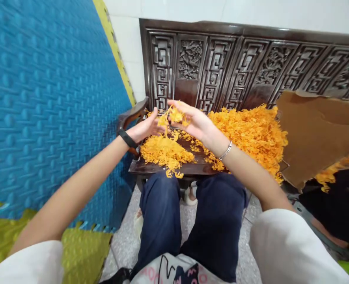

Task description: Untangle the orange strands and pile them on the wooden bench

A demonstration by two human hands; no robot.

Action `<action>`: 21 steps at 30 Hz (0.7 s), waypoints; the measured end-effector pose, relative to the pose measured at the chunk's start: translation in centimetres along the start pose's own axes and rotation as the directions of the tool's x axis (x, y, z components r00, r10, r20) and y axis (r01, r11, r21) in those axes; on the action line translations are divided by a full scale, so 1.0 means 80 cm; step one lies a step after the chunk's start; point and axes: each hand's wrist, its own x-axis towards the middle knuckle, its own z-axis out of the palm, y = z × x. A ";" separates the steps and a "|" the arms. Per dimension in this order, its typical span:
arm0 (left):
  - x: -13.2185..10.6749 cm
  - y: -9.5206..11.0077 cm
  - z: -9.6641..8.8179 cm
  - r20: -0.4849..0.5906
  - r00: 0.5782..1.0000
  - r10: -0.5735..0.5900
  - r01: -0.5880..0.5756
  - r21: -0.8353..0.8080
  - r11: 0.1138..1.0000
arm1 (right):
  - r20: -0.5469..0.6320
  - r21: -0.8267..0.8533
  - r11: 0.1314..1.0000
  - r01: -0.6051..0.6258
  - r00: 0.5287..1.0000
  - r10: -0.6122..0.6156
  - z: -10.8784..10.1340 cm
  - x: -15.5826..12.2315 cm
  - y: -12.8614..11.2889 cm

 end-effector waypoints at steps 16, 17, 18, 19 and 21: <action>-0.066 -0.003 0.077 0.160 0.986 0.046 -0.002 -0.266 0.964 | -0.206 0.001 0.982 -0.189 0.961 0.185 -0.019 -0.040 0.056; -0.069 0.000 0.074 0.076 0.997 0.019 -0.003 -0.201 0.980 | -0.209 -0.011 0.977 -0.213 0.956 0.206 -0.025 -0.034 0.063; -0.076 0.007 0.069 -0.073 0.997 0.021 -0.029 -0.118 0.993 | -0.217 0.010 0.972 -0.234 0.949 0.231 -0.031 -0.026 0.071; -0.087 0.016 0.061 -0.258 0.962 0.087 -0.092 -0.006 0.996 | -0.233 0.044 0.972 -0.232 0.944 0.236 -0.036 -0.018 0.079; -0.128 0.039 0.041 -0.418 0.828 0.373 -0.336 0.161 0.928 | -0.240 0.073 0.969 -0.234 0.939 0.245 -0.044 -0.005 0.092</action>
